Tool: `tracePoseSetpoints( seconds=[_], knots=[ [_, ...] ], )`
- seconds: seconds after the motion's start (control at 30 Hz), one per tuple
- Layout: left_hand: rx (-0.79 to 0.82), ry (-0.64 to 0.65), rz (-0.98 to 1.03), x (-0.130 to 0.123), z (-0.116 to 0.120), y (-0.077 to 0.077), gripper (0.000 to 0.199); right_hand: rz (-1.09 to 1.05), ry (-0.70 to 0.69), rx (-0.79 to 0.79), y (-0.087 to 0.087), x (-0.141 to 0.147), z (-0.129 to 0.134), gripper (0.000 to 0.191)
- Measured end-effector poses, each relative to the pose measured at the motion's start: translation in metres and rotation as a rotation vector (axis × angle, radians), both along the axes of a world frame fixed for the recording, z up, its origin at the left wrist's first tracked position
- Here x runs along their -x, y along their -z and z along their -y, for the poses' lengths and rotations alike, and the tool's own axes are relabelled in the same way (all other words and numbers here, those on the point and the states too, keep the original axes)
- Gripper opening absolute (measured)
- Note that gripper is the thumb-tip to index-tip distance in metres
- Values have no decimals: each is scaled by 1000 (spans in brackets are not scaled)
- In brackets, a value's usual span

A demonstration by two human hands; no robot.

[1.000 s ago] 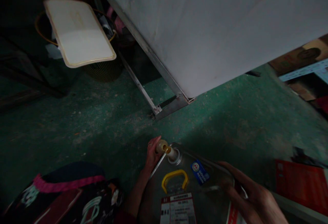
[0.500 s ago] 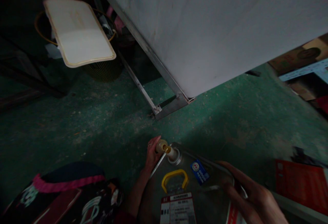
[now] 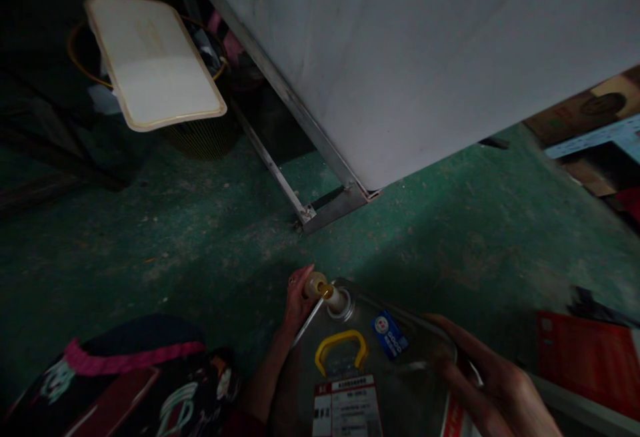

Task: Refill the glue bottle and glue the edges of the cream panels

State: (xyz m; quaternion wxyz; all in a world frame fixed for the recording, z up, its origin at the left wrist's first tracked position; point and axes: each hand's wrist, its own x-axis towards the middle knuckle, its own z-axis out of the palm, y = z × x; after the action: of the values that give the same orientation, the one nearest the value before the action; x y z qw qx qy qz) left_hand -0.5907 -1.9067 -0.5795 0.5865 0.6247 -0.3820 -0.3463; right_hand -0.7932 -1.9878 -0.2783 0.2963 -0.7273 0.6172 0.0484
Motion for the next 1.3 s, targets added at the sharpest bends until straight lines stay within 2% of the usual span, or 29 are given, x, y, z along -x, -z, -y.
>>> tracePoseSetpoints(
  seconds=[0.1, 0.33, 0.57, 0.83, 1.03, 1.3],
  knots=[
    [-5, 16, 19, 0, -1, 1, 74, 27, 57, -138, 5, 20, 3, 61],
    [-22, 21, 19, 0, -2, -1, 70, 47, 82, -213, 9, 29, 5, 63],
    [-19, 16, 23, 2, -1, 2, 67, 6, 57, -170, 8, 30, 4, 62],
    [4, 25, 2, -2, -2, -5, 79, -14, 37, -164, 7, 28, 4, 62],
    [17, 12, -11, -1, -3, -3, 74, -5, 44, -164, 4, 20, 4, 60],
    [-28, 11, -4, 1, -3, 2, 69, -21, 80, -174, 5, 25, 3, 63]
  ],
)
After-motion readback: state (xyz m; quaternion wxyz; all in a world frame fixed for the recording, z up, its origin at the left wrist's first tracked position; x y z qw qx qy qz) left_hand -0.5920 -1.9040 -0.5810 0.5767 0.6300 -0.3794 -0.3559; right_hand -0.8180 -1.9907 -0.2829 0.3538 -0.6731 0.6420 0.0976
